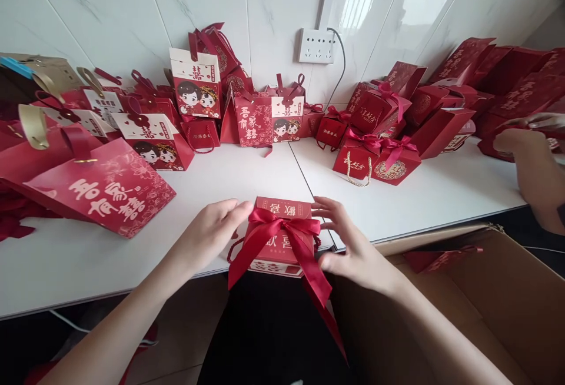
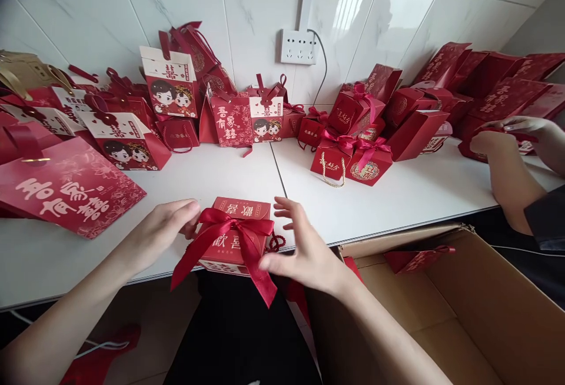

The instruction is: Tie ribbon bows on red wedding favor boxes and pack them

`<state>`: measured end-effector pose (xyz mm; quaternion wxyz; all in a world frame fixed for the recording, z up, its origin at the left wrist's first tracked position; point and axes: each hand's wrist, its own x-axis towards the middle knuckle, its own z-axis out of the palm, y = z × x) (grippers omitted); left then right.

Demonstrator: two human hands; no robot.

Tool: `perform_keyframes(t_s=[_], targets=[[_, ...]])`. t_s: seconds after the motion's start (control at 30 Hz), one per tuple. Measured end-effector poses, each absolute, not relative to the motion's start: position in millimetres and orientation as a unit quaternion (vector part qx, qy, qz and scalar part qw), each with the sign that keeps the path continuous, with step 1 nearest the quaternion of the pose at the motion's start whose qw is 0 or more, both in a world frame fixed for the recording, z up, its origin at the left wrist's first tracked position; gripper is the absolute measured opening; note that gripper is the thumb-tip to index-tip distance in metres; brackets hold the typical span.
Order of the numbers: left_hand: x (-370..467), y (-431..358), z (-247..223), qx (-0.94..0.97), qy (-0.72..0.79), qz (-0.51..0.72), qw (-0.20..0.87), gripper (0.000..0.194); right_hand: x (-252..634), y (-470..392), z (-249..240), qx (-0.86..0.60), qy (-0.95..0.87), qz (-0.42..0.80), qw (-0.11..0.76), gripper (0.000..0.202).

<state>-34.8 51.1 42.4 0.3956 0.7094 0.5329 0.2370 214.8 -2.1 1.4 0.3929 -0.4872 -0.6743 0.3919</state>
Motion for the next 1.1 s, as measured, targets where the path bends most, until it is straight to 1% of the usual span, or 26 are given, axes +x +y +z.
perform_keyframes(t_s=[0.03, 0.07, 0.1, 0.23, 0.33, 0.47, 0.6, 0.7, 0.77, 0.83, 0.9, 1.0, 1.1], targets=[[-32.1, 50.1, 42.1, 0.712, 0.533, 0.237, 0.392, 0.045, 210.4, -4.4, 1.1, -0.485, -0.696, 0.385, 0.364, 0.099], [-29.6, 49.3, 41.4, 0.712, 0.531, 0.235, 0.395, 0.044, 206.2, -6.0, 0.8, -0.486, -0.712, 0.375, 0.34, 0.109], [-27.6, 48.9, 40.3, 0.712, 0.528, 0.231, 0.401, 0.043, 202.6, -6.8, 0.3, -0.489, -0.723, 0.365, 0.324, 0.113], [-28.6, 51.5, 34.8, 0.697, 0.512, 0.23, 0.446, 0.035, 197.8, -6.1, -2.2, -0.484, -0.739, 0.346, 0.316, 0.115], [-33.8, 52.6, 34.9, 0.684, 0.493, 0.242, 0.48, 0.034, 202.4, -7.1, -4.6, -0.49, -0.74, 0.325, 0.326, 0.117], [-31.6, 43.5, 44.4, 0.698, 0.493, 0.253, 0.453, 0.037, 210.3, -13.8, -7.3, -0.504, -0.751, 0.253, 0.343, 0.11], [-17.5, 29.6, 52.3, 0.734, 0.496, 0.252, 0.391, 0.029, 215.6, -25.0, -4.1, -0.508, -0.761, 0.161, 0.37, 0.107], [-2.6, 21.6, 51.1, 0.771, 0.448, 0.316, 0.324, 0.02, 220.2, -34.9, 1.4, -0.495, -0.767, 0.106, 0.395, 0.102], [9.0, 15.5, 47.7, 0.796, 0.387, 0.392, 0.251, 0.014, 224.6, -40.9, 3.6, -0.489, -0.764, 0.084, 0.412, 0.1], [21.4, 7.5, 42.9, 0.814, 0.302, 0.473, 0.15, 0.009, 229.8, -45.8, 3.7, -0.493, -0.752, 0.068, 0.432, 0.1], [33.9, -2.0, 37.8, 0.826, 0.21, 0.519, 0.064, 0.011, 235.4, -49.9, 2.2, -0.499, -0.735, 0.054, 0.456, 0.1], [52.5, -17.0, 32.0, 0.842, 0.112, 0.528, 0.001, 0.011, 244.0, -57.1, -1.2, -0.496, -0.713, 0.034, 0.494, 0.101], [70.5, -29.6, 30.3, 0.839, 0.074, 0.539, -0.017, 0.01, 251.9, -67.1, -3.7, -0.493, -0.696, 0.032, 0.522, 0.102]])
